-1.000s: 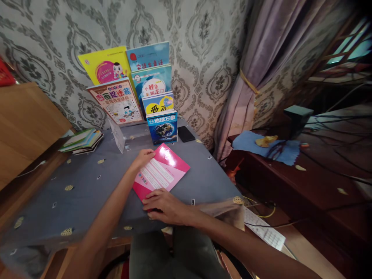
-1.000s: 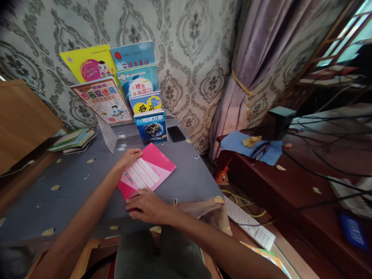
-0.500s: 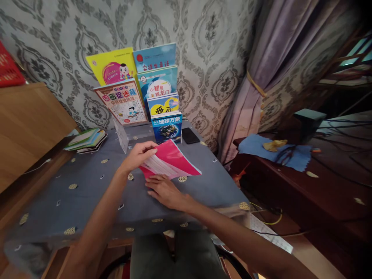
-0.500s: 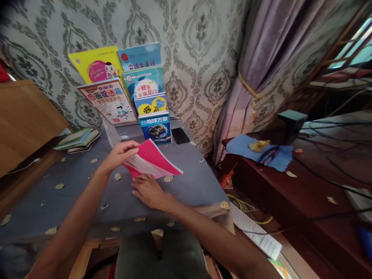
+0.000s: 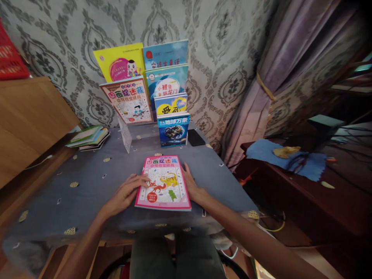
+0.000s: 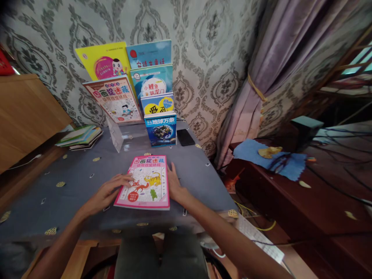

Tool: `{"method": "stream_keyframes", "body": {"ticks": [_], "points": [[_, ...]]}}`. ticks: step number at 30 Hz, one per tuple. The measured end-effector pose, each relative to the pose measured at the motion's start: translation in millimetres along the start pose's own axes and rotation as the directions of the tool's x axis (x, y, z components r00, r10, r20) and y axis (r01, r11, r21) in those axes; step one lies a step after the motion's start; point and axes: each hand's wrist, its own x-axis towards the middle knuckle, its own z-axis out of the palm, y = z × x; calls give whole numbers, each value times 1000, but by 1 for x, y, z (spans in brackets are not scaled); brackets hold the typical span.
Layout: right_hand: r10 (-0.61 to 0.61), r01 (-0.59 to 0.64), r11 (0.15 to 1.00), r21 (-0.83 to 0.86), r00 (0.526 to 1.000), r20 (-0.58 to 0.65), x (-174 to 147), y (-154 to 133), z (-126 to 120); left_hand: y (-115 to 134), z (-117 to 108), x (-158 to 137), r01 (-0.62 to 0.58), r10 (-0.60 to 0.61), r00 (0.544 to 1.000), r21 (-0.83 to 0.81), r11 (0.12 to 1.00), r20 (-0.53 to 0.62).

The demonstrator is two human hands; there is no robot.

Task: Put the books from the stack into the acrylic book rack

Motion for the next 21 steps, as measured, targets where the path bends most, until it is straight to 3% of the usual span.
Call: {"method": "stream_keyframes", "body": {"ticks": [3, 6, 11, 15, 21], "points": [[43, -34, 996, -88, 994, 102, 3, 5, -3, -24, 20, -21, 110, -109, 994, 63, 992, -17], [80, -59, 988, -141, 985, 152, 10, 14, -5, -29, 26, -26, 141, -139, 990, 107, 984, -25], [130, -105, 981, -164, 979, 154, 30, 33, -8, -15, 21, -1, 152, -147, 988, 137, 979, -47], [111, -91, 988, -125, 980, 166, 48, 44, -7, -15, 38, 28, 150, -128, 986, 222, 963, -109], [248, -249, 967, -46, 968, -37, 60, 62, -8, -25, 75, 47, 128, -136, 991, 395, 910, -7]]}}
